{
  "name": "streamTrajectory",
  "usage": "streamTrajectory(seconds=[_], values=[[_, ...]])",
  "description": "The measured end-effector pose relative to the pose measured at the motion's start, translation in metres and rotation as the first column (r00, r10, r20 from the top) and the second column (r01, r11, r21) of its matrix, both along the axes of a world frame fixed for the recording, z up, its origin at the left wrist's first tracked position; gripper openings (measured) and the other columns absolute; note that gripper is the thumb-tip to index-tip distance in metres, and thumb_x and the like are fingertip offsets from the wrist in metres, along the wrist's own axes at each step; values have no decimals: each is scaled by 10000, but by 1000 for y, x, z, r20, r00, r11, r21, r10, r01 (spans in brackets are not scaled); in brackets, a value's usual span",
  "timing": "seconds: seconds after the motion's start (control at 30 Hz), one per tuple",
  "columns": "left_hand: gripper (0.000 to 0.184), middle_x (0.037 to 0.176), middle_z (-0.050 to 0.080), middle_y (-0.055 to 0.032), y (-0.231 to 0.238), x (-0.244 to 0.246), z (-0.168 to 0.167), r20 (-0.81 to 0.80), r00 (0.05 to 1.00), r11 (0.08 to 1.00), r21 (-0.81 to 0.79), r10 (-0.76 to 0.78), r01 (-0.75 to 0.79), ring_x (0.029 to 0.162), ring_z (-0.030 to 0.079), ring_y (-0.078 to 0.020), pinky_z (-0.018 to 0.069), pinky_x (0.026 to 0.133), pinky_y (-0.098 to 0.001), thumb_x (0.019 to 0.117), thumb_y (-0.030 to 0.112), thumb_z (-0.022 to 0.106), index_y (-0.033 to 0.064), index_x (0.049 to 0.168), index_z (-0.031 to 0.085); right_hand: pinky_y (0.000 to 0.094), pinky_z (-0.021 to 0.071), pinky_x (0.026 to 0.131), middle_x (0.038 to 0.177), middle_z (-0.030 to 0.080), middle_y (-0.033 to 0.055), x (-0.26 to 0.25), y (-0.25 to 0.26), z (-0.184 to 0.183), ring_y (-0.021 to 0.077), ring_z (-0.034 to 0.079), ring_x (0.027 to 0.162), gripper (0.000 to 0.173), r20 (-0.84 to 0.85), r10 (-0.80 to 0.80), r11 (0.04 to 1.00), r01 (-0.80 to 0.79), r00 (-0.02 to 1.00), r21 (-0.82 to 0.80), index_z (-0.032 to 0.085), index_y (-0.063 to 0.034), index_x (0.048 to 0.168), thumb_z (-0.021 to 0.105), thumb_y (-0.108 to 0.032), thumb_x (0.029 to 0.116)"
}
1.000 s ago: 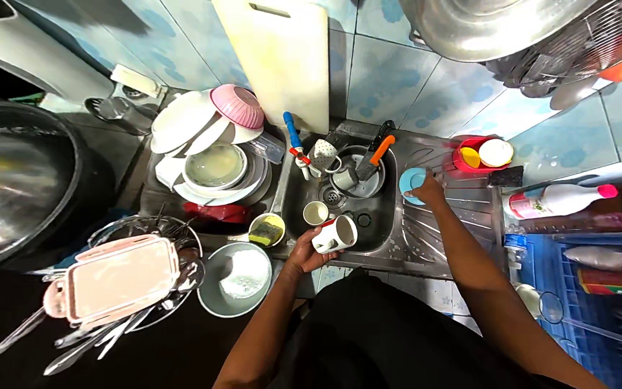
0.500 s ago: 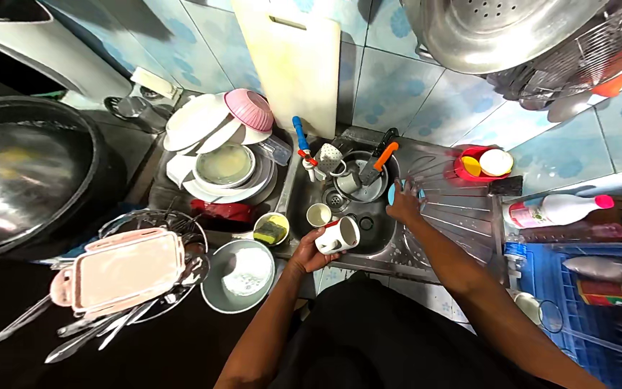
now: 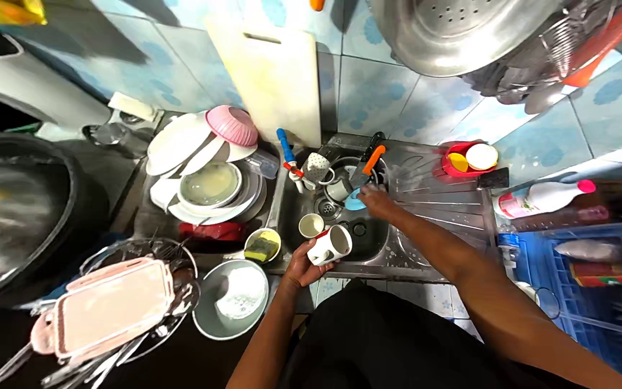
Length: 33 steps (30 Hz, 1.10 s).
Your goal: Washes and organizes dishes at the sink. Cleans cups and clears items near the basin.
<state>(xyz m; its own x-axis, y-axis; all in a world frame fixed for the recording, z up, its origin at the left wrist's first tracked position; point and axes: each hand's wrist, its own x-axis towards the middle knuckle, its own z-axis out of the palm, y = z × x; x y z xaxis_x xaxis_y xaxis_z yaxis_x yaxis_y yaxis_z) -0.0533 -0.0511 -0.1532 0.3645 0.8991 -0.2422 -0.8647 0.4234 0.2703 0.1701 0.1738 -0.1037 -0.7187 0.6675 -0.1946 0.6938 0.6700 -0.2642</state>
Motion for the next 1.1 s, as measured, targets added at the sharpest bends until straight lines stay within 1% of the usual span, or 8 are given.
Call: streamTrajectory(seconds=[0.1, 0.23, 0.33, 0.43, 0.5, 0.63, 0.9, 1.1], values=[[572, 1184, 695, -219, -2, 1, 1, -12, 1000, 999, -34, 14, -14, 1025, 707, -370, 607, 830, -533, 805, 422, 813, 112, 1263, 667, 650, 453, 1034, 1304, 641, 171, -15, 5, -11, 394, 582, 1243, 454, 28, 7, 1000, -6, 1000, -31, 700, -120, 1260, 750, -10, 822], [601, 1162, 698, -229, -2, 3, 3, -42, 999, 994, -101, 33, -37, 998, 714, -382, 614, 797, -533, 765, 417, 839, 105, 1248, 663, 661, 382, 1105, 1405, 581, 216, -22, 1, -28, 429, 517, 1328, 540, 55, -77, 988, 83, 996, -130, 619, -128, 1388, 734, -51, 866], [590, 1170, 697, -232, -2, 3, 1, -30, 999, 996, -81, 23, -25, 1002, 716, -381, 616, 796, -532, 779, 423, 830, 106, 1250, 670, 644, 298, 1197, 1569, 436, 200, -20, -20, -41, 415, 389, 1459, 654, -71, -211, 972, 202, 975, -122, 563, -161, 1467, 739, -48, 847], [572, 1165, 696, -236, -4, 2, -2, -1, 1000, 997, -71, 16, -16, 1000, 714, -387, 613, 805, -536, 787, 411, 828, 100, 1240, 673, 583, 304, 1221, 1652, 332, 132, -10, -59, -31, 347, 327, 1514, 765, -230, -328, 945, 320, 916, -74, 473, -198, 1543, 752, -111, 835], [572, 1178, 691, -236, -3, 3, -6, 11, 1000, 999, -54, 1, 0, 1015, 708, -386, 609, 817, -537, 800, 415, 812, 103, 1255, 661, 564, 279, 1237, 1664, 319, 123, 11, -88, -24, 307, 299, 1537, 652, -278, -365, 930, 364, 888, -59, 447, -164, 1560, 675, -239, 954], [586, 1181, 684, -238, -4, 1, -5, 2, 1000, 999, -34, -16, 16, 1021, 702, -384, 603, 838, -532, 792, 422, 813, 99, 1255, 659, 623, 283, 1217, 1649, 338, 157, 84, -137, -18, 362, 330, 1515, 595, -318, -502, 855, 518, 805, -37, 464, -86, 1536, 601, -358, 1024], [607, 1174, 674, -251, -2, 0, -3, -8, 1000, 999, -43, -18, 18, 995, 702, -399, 609, 800, -533, 783, 414, 815, 99, 1267, 628, 647, 255, 1211, 1673, 177, 283, 253, -141, -24, 454, 194, 1548, 769, -68, -915, 392, 915, 398, 96, 248, -11, 1615, 473, -480, 1049], [597, 1181, 671, -255, -3, 0, -1, -20, 1000, 996, -87, -22, 20, 1004, 699, -402, 607, 800, -533, 797, 436, 797, 94, 1257, 631, 683, 89, 1225, 1719, 68, 200, 290, -119, -55, 373, 58, 1591, 780, 43, -921, 387, 899, 387, 205, 131, -102, 1659, 300, -582, 1068]])
